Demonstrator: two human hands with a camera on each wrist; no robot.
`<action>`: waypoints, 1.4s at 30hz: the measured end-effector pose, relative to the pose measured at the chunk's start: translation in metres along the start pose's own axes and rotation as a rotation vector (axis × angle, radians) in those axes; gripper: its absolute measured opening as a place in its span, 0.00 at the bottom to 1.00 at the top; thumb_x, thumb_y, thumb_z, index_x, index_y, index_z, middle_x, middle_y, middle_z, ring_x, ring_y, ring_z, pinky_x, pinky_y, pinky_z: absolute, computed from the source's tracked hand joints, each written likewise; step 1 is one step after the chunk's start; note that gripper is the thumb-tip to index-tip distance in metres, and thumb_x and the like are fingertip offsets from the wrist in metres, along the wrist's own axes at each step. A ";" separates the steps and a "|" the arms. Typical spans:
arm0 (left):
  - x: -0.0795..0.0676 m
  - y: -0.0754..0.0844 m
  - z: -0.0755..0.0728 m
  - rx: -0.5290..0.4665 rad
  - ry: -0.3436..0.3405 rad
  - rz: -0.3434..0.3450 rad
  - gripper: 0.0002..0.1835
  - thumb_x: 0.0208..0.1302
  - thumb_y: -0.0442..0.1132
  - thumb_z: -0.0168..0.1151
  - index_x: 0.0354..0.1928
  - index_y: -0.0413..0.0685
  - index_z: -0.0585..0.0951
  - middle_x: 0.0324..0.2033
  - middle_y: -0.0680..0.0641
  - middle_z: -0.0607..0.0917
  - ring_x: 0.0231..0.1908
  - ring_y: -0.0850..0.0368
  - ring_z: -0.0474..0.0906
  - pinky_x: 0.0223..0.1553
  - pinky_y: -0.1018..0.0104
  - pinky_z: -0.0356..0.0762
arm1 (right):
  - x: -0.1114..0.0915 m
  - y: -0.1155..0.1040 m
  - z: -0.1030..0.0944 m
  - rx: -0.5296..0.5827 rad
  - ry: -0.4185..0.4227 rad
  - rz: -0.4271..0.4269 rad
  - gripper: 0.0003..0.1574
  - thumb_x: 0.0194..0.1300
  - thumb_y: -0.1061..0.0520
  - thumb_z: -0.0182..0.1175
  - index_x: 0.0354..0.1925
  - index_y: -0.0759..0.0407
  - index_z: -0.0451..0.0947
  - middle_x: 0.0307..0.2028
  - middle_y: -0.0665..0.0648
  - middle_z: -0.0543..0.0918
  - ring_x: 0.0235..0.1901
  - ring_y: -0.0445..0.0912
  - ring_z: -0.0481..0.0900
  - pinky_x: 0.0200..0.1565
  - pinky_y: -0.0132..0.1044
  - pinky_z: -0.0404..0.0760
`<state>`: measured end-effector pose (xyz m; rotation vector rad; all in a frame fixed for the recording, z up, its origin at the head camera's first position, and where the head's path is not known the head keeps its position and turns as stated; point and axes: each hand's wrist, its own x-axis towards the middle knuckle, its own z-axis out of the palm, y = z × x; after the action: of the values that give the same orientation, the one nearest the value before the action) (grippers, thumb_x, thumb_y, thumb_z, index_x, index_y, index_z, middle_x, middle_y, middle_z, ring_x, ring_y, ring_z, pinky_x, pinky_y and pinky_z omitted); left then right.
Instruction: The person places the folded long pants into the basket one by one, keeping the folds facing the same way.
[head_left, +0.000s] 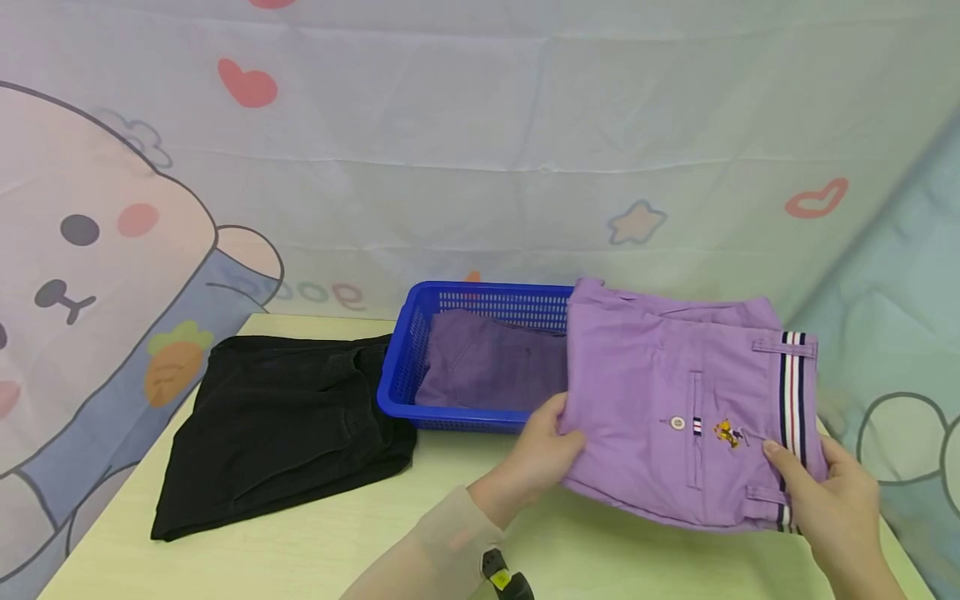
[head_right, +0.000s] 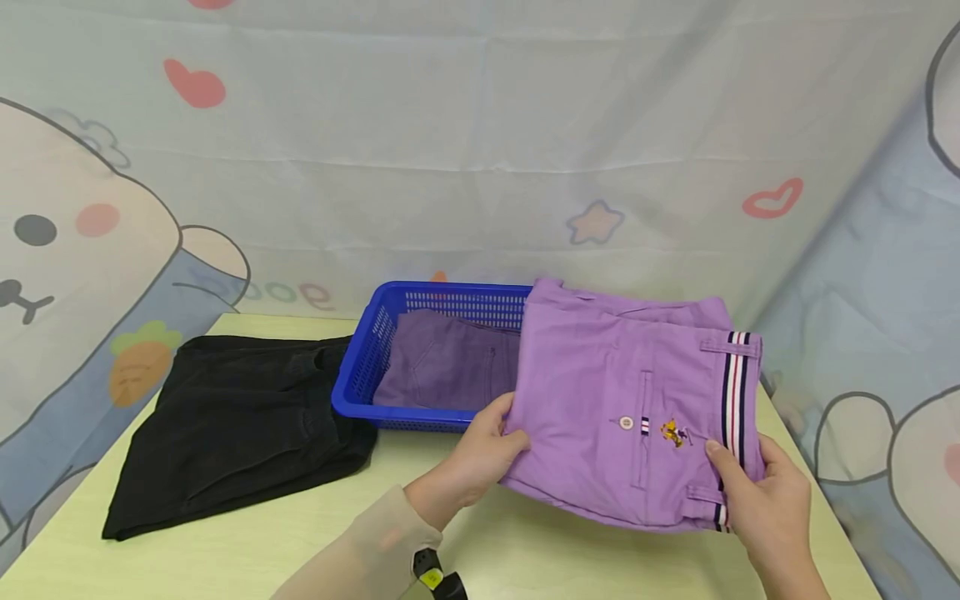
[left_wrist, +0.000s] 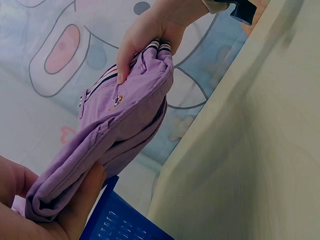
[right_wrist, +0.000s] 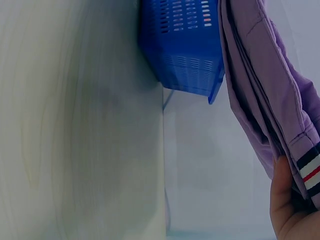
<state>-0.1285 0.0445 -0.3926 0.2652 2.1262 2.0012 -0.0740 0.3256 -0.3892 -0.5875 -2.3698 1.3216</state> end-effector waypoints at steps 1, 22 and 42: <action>0.000 0.001 0.000 0.002 0.001 -0.001 0.31 0.53 0.25 0.51 0.64 0.42 0.68 0.51 0.41 0.79 0.48 0.53 0.76 0.53 0.55 0.76 | 0.000 0.000 0.000 0.006 0.001 0.002 0.26 0.60 0.49 0.64 0.52 0.60 0.74 0.19 0.32 0.76 0.18 0.32 0.76 0.21 0.28 0.77; -0.001 0.004 -0.009 0.013 0.010 -0.014 0.31 0.55 0.26 0.51 0.65 0.43 0.67 0.51 0.41 0.78 0.48 0.52 0.76 0.54 0.54 0.75 | -0.001 -0.007 0.007 0.052 -0.011 0.013 0.18 0.60 0.48 0.65 0.46 0.53 0.76 0.19 0.35 0.77 0.18 0.34 0.76 0.20 0.29 0.77; -0.001 0.003 -0.018 0.009 0.011 -0.002 0.30 0.55 0.26 0.50 0.64 0.42 0.67 0.50 0.41 0.79 0.46 0.53 0.77 0.51 0.56 0.76 | -0.002 -0.010 0.015 0.108 -0.044 0.013 0.13 0.60 0.49 0.64 0.43 0.47 0.76 0.19 0.36 0.79 0.18 0.35 0.78 0.22 0.30 0.79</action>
<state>-0.1327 0.0272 -0.3884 0.2535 2.1415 1.9979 -0.0818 0.3095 -0.3879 -0.5481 -2.3152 1.4726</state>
